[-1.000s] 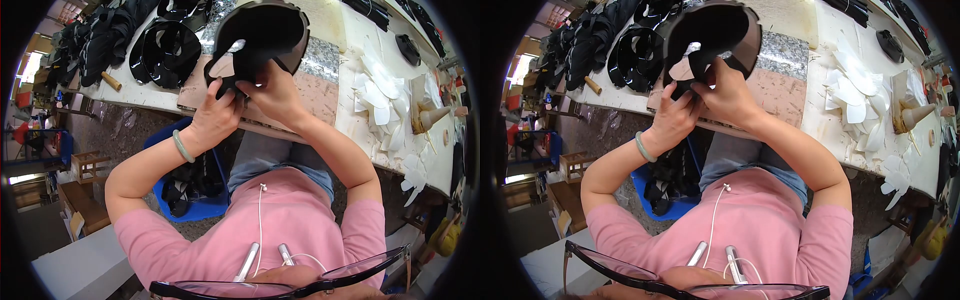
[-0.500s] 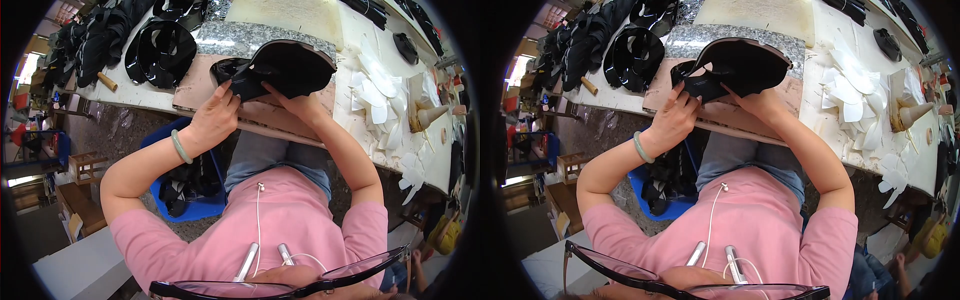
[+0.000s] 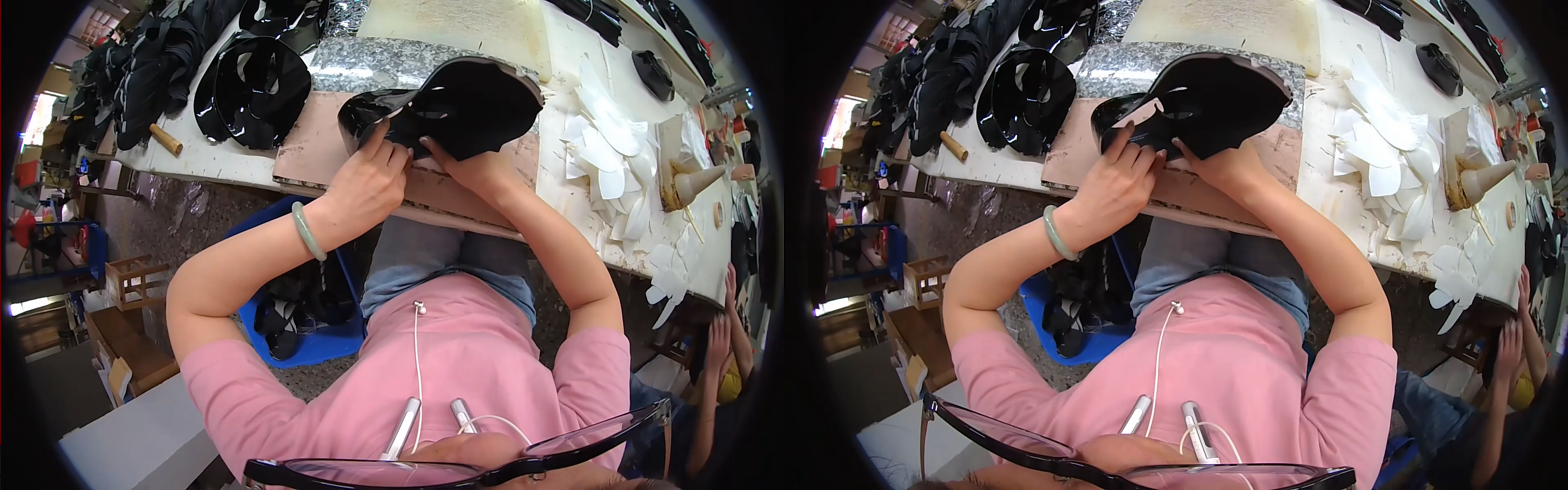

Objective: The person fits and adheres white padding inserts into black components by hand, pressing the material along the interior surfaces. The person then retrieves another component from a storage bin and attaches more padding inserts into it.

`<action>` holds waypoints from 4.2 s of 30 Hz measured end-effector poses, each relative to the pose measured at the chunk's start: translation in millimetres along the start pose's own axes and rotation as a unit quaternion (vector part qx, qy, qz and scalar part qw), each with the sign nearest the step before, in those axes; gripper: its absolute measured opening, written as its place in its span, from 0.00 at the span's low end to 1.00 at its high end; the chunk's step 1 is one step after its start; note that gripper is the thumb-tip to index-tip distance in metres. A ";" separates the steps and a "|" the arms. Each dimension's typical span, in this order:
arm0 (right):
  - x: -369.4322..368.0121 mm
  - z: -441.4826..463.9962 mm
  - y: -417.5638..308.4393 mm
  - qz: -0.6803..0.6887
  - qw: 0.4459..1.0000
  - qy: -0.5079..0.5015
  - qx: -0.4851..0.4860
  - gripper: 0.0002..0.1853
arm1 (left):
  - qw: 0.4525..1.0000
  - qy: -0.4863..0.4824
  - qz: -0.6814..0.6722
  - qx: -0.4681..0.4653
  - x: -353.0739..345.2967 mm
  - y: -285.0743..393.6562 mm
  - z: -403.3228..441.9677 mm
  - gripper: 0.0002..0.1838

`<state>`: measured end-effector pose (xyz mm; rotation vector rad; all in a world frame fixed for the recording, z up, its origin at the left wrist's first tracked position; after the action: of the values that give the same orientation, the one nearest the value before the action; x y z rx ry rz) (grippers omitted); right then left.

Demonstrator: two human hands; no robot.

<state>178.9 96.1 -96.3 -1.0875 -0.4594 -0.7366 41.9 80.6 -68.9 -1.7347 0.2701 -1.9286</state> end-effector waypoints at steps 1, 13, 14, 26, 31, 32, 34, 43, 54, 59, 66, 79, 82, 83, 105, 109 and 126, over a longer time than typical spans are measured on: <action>3.1 0.4 -6.2 -0.014 0.998 0.020 0.051 0.22 | 1.000 -0.001 -0.010 0.001 0.2 0.7 1.5 0.21; 41.9 9.6 54.6 0.109 0.977 -0.001 -0.183 0.17 | 0.998 -0.037 -0.035 -0.037 -1.6 -1.6 15.4 0.21; 38.9 7.8 61.7 0.101 0.977 0.011 -0.186 0.19 | 0.998 -0.040 -0.029 -0.035 -2.1 -1.7 16.4 0.21; 47.1 5.6 28.9 -0.017 0.994 0.103 -0.042 0.16 | 0.997 -0.055 -0.037 -0.048 -13.8 12.6 51.0 0.23; 64.9 21.4 69.6 0.013 0.987 0.078 -0.140 0.17 | 0.997 -0.031 -0.055 -0.047 -19.6 12.2 66.2 0.25; 73.3 24.3 75.9 0.014 0.985 0.077 -0.154 0.17 | 0.997 -0.025 -0.056 -0.048 -19.4 11.8 67.7 0.25; 77.7 24.8 91.1 0.083 0.975 0.054 -0.199 0.18 | 0.996 -0.042 -0.059 -0.057 -19.7 11.1 73.4 0.28; 75.5 22.9 114.9 0.080 0.978 0.071 -0.179 0.16 | 0.988 -0.096 -0.097 -0.067 -29.4 9.4 103.9 0.32; 56.7 23.7 129.1 0.111 0.987 0.064 -0.097 0.18 | 0.980 -0.037 -0.190 -0.048 -35.5 4.5 121.3 0.29; 50.0 15.9 144.4 0.012 0.985 0.164 -0.051 0.18 | 0.972 -0.116 -0.194 -0.058 -32.6 -1.3 125.1 0.29; 52.5 24.6 140.9 0.001 0.982 0.171 -0.079 0.16 | 0.918 0.042 -0.393 0.015 -2.3 -93.0 145.1 0.22; 69.4 33.7 102.8 -0.032 0.995 0.031 -0.095 0.21 | 0.631 -0.341 -0.667 0.202 -49.6 -107.7 64.3 0.21; 55.1 23.6 101.3 -0.088 0.991 -0.067 -0.077 0.24 | 0.668 -0.369 -0.628 0.151 -16.3 -71.0 52.4 0.33; 56.3 20.1 100.5 -0.077 0.994 -0.045 -0.066 0.25 | 0.764 -0.340 -0.533 0.129 -30.0 -77.3 55.7 0.36; 79.3 1.0 82.0 -0.009 0.983 0.178 -0.033 0.15 | 0.859 0.095 -0.502 0.034 -82.1 -78.6 115.5 0.15; 79.5 8.1 88.5 -0.004 0.985 0.160 -0.068 0.15 | 0.861 0.130 -0.490 0.046 -80.3 -79.4 115.0 0.11; 78.4 36.4 80.6 0.029 0.996 0.021 0.086 0.33 | 0.869 0.114 -0.478 0.052 -76.7 -68.7 125.7 0.10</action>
<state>291.8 126.7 -79.6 -0.9194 -0.4460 -0.6549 149.5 201.7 -82.3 -1.7033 -0.7575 -2.7491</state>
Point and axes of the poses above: each hand's wrist, its own z-axis towards the middle knuckle, its own x-axis out of the back of the hand, y = z × x, the point moved 7 cm from there along z, towards the middle knuckle, and after that the axes turned 3 degrees about z, right-handed, at the moved point
